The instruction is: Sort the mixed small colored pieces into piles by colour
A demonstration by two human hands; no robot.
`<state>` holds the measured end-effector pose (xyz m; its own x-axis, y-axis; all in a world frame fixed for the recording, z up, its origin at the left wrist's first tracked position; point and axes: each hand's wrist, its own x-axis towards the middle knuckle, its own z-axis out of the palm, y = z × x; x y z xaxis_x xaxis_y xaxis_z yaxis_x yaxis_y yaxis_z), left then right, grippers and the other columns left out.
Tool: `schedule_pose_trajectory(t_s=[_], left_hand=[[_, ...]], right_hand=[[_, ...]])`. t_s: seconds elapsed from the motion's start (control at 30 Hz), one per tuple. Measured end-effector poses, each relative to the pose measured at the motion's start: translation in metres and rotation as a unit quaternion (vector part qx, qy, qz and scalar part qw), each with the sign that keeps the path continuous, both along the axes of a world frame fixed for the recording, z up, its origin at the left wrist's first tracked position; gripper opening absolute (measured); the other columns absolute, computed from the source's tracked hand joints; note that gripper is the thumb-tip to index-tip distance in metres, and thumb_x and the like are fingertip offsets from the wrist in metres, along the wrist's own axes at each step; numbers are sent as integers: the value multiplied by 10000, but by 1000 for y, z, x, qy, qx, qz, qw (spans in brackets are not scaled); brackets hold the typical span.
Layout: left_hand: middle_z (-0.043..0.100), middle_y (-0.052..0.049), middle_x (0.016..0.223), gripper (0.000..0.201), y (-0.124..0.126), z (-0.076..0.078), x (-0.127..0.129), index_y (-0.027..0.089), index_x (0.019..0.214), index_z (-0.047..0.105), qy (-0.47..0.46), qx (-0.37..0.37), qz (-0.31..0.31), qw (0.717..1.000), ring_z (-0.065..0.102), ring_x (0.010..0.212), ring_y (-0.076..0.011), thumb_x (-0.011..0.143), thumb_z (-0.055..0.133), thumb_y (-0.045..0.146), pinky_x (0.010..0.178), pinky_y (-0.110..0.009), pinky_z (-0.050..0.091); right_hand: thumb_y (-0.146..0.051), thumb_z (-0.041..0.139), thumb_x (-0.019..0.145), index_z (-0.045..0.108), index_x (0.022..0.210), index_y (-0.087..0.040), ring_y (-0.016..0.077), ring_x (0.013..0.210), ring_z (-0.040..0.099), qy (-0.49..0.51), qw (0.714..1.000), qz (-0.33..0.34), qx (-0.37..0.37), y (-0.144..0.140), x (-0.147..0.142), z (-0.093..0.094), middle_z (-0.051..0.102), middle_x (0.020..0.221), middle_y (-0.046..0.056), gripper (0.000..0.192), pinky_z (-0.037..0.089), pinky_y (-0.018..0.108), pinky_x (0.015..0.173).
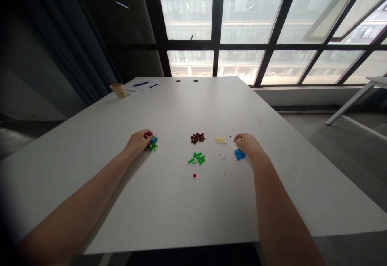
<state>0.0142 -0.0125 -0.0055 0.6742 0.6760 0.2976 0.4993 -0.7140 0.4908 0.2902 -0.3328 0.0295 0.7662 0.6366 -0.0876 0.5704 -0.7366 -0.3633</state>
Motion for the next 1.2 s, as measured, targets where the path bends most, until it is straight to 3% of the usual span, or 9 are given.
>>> schedule_pose_trajectory(t_s=[0.1,0.17,0.27,0.33,0.47,0.6,0.77,1.2], left_hand=[[646,-37,739,144,-19,7,12,196,752,612,-68,-87,-48,993,590,682,-167,703,546,314,622,-271,444],[649,-39,771,201,-40,10,21,189,768,609,-107,-169,-93,975,587,668,-152,705,571,376,606,-265,446],[656,-43,821,216,-79,15,30,185,788,575,-161,-236,-162,944,599,758,-148,699,612,377,647,-251,443],[658,-38,838,231,-104,19,32,194,864,549,-175,-241,-186,936,598,748,-140,708,620,349,625,-243,432],[662,-9,834,198,-137,28,30,216,896,543,-157,-172,-192,954,589,716,-128,728,614,293,690,-269,422],[663,4,820,169,-145,33,30,226,871,539,-146,-142,-198,959,587,729,-138,729,617,274,708,-281,416],[667,3,821,156,-146,30,33,226,875,540,-145,-147,-202,957,589,738,-137,745,603,285,706,-279,417],[684,-37,815,312,-142,18,36,204,958,524,-185,-309,-203,910,609,740,-150,717,641,365,641,-257,423]], right_hand=[[-159,436,700,688,810,-184,114,561,505,-25,999,15,37,7,-8,3,613,648,26,276,331,205,523],[-157,432,705,683,812,-188,116,573,497,-39,995,48,75,14,-18,5,600,644,19,274,338,211,549],[-145,437,709,671,801,-184,115,592,487,-43,981,116,150,28,-40,5,596,688,19,254,357,218,588],[-129,430,721,659,803,-180,103,570,470,-35,963,165,208,36,-57,3,598,727,19,249,366,220,588],[-91,431,734,645,824,-182,107,588,475,-28,919,268,286,48,-87,1,590,710,15,250,379,229,608],[-81,452,748,634,822,-200,132,679,507,-43,887,325,325,52,-101,1,582,692,13,230,391,250,669],[-122,482,781,626,824,-215,147,749,525,-54,870,351,342,53,-103,-4,585,734,21,177,399,266,703],[-146,493,798,624,820,-215,148,742,528,-66,867,355,344,55,-103,-5,579,718,20,149,402,269,703]])
